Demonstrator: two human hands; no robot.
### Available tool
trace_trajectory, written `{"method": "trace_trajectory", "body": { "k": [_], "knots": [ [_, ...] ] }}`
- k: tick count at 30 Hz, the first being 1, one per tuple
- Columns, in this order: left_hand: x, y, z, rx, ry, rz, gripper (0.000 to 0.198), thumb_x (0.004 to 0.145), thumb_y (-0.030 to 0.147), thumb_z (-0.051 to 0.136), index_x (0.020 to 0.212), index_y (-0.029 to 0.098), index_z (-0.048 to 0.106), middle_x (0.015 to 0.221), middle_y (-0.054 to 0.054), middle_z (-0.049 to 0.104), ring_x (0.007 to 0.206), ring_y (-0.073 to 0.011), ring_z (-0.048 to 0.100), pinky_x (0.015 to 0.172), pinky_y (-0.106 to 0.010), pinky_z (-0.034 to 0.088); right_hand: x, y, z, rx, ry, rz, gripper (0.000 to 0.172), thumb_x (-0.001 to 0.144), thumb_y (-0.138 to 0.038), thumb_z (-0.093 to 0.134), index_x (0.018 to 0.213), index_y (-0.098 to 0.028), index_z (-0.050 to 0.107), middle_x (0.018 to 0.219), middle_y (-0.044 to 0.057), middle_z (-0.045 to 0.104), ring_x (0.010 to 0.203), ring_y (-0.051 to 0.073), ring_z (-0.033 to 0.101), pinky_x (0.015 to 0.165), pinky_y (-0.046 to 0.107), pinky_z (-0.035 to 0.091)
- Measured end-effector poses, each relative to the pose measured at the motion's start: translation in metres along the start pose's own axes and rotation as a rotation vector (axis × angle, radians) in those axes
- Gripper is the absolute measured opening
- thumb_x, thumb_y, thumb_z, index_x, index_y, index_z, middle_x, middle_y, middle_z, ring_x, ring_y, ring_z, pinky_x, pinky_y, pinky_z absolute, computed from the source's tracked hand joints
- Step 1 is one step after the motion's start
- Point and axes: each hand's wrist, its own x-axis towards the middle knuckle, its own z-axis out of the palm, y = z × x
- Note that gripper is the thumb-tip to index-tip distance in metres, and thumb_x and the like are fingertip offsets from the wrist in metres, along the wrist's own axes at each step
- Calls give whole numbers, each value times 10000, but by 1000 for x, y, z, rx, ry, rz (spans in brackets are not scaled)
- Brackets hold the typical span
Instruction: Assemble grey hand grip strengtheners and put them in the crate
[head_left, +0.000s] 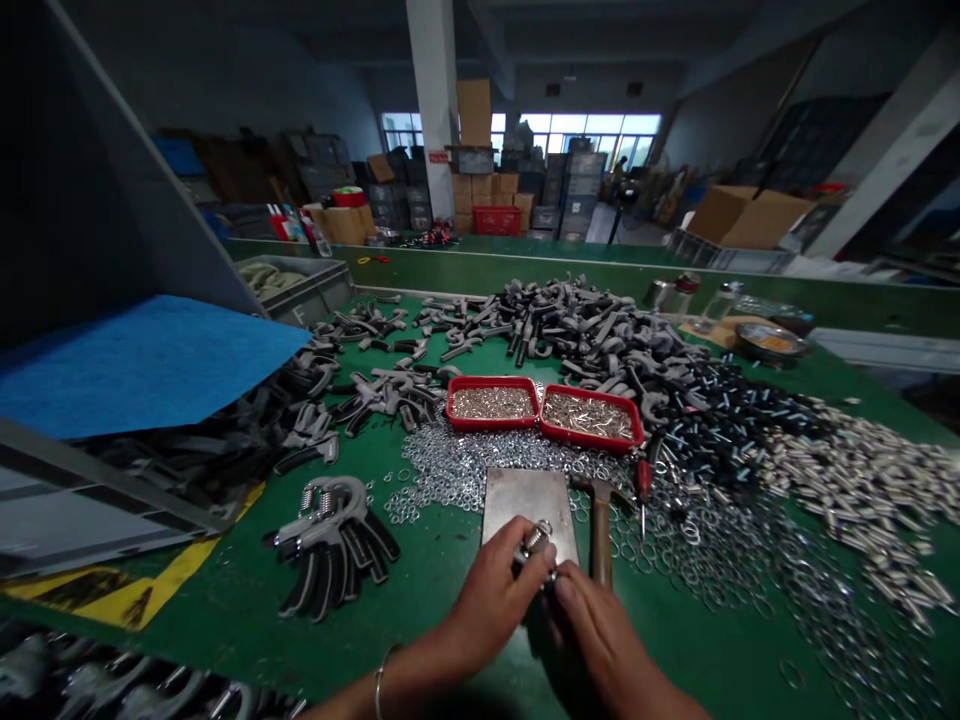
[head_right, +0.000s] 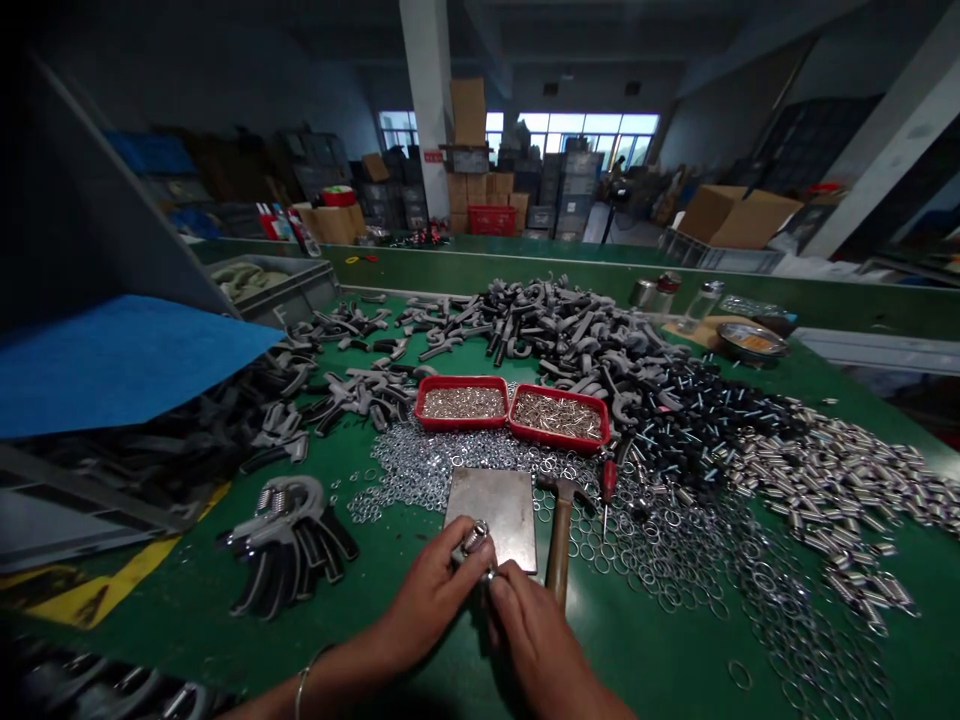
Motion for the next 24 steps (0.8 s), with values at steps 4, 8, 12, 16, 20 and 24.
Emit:
{"method": "trace_trajectory", "body": {
  "k": [4, 8, 12, 16, 20, 24],
  "knots": [
    [-1, -9, -9, 75, -127, 279, 177, 982, 331, 474, 916, 186, 552, 905, -41, 596, 866, -176, 549, 813, -295, 428, -2, -1, 8, 696, -381, 369, 649, 922, -759, 111, 771, -236, 463, 395, -108, 341, 272, 86, 243, 328, 201, 254],
    [3, -19, -10, 64, -39, 5, 263, 991, 407, 471, 862, 191, 547, 813, -12, 584, 770, -164, 543, 728, -279, 419, 0, -2, -7, 18, -108, 139, 598, 905, -742, 367, 912, -186, 587, 748, 63, 669, 604, 167, 590, 565, 277, 458],
    [5, -23, -5, -36, 54, -104, 306, 990, 461, 466, 866, 191, 540, 787, 2, 574, 750, -161, 543, 700, -270, 420, 5, -9, -14, -418, 201, -76, 433, 853, -645, 589, 887, -213, 578, 885, 90, 649, 813, 236, 587, 735, 367, 459],
    [13, -19, -8, 30, 49, 111, 251, 986, 406, 474, 904, 188, 566, 844, -20, 589, 796, -169, 544, 766, -285, 432, 20, -14, -13, 254, -149, 221, 529, 939, -715, 292, 784, -245, 476, 546, -65, 443, 413, 109, 362, 443, 246, 374],
    [30, -21, -13, 124, 41, 157, 225, 977, 375, 490, 892, 188, 581, 846, -22, 599, 818, -177, 553, 781, -286, 429, 35, -17, -20, 239, -158, 240, 563, 902, -748, 347, 817, -222, 530, 623, -9, 569, 423, 114, 423, 420, 241, 350],
    [38, -22, -14, 69, 82, 104, 247, 997, 394, 455, 908, 193, 567, 822, -14, 600, 780, -171, 562, 746, -280, 438, 38, -17, -26, -24, 36, 81, 465, 891, -681, 487, 804, -226, 528, 714, 11, 597, 575, 144, 522, 548, 262, 432]
  ]
}}
